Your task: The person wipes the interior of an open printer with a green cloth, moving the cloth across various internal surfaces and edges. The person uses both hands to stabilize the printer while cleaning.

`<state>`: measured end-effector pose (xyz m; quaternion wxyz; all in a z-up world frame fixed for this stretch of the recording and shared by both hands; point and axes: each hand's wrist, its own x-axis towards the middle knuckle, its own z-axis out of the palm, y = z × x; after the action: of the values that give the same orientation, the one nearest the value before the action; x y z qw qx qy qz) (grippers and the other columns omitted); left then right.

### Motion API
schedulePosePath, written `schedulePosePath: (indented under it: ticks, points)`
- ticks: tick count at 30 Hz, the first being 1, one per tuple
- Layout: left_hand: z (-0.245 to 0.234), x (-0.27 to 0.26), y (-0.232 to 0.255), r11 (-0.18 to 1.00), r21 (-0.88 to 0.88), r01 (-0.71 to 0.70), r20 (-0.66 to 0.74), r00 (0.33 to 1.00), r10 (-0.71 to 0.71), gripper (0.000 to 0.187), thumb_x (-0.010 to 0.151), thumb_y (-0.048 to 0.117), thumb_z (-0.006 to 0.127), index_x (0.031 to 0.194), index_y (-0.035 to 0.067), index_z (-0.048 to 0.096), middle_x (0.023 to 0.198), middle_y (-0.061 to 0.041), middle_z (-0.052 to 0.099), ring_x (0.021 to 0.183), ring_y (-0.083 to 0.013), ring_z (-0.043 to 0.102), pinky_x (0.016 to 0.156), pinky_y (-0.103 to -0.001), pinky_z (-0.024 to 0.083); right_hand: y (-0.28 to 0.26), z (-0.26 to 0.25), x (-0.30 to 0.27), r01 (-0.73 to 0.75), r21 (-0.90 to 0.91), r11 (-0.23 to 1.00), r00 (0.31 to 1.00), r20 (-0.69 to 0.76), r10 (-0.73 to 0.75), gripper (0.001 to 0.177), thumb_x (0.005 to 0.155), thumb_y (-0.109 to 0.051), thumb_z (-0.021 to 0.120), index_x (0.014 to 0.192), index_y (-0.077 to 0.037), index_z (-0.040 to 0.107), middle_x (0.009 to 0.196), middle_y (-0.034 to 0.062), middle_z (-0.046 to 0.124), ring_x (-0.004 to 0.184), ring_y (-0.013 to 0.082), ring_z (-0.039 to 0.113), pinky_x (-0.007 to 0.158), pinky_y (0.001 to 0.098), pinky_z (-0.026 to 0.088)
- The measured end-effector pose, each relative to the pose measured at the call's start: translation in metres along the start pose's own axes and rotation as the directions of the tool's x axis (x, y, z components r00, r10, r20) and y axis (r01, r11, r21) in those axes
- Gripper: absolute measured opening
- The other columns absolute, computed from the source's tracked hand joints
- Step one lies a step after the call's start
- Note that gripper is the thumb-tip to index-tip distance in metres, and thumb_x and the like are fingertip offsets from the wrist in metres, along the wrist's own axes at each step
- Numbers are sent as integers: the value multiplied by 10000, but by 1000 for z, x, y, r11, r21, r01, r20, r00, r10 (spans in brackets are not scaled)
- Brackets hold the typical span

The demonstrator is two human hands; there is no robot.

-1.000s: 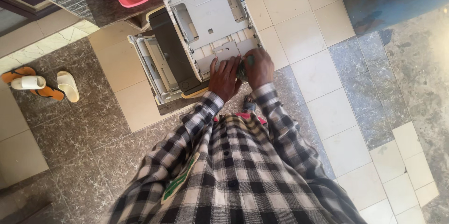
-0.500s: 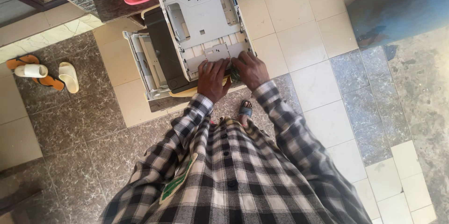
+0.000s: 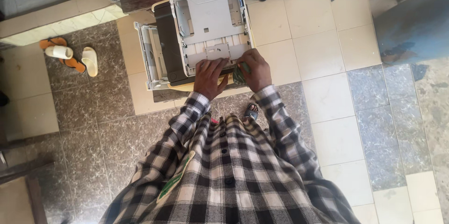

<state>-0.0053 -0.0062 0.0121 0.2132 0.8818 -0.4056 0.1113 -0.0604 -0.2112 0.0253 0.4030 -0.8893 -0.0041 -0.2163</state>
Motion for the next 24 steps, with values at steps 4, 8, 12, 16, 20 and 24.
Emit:
schedulePosePath:
  ticks: [4,8,12,16,20,24]
  points:
    - [-1,3,4,999,-7,32,9,999,-32,627,858,242,775,1437,108,577,1312,-67,624,1166,-262,563,1095,-474,384,-5,10,-10,-120,49,992,990,-69,123,121,903,-83,779,1004,-89,715,1006,43,674,887,259,713,767,399,598]
    - [-3,5,6,999,-23,40,12,999,-40,690,764,203,784,1418,106,589,1289,-75,629,1157,-269,565,1075,-474,387,-3,32,-7,-94,-50,994,992,-94,89,122,917,-121,792,1006,-94,713,1010,53,660,872,243,706,725,370,606]
    - [-4,5,7,998,-35,54,13,998,-53,668,778,189,786,1409,99,587,1290,-66,638,1141,-266,562,1077,-467,393,0,45,-20,6,-166,986,997,-76,-19,164,904,-71,781,1058,-83,727,1072,62,633,956,240,706,746,366,616]
    - [-3,6,6,999,-15,46,-25,999,-46,569,870,199,759,1409,108,602,1266,-56,643,1117,-256,566,1065,-462,397,5,36,-32,124,-164,979,987,-80,-139,232,819,-74,790,1039,-90,719,1209,82,643,1031,265,702,825,354,638]
    - [-1,4,4,999,-27,36,-44,998,-37,461,971,236,719,1397,96,613,1246,-65,650,1097,-253,572,1049,-465,400,2,17,-40,35,-93,995,978,-204,-54,171,868,-49,782,1009,-134,733,1160,55,700,1031,240,722,886,356,646]
    - [2,7,2,999,-23,43,-70,997,-45,419,991,272,712,1369,107,632,1225,-53,656,1099,-244,578,1029,-451,412,-5,6,-31,-191,15,981,916,-355,184,177,884,-20,765,1050,-60,718,1081,93,733,1017,268,728,874,389,605]
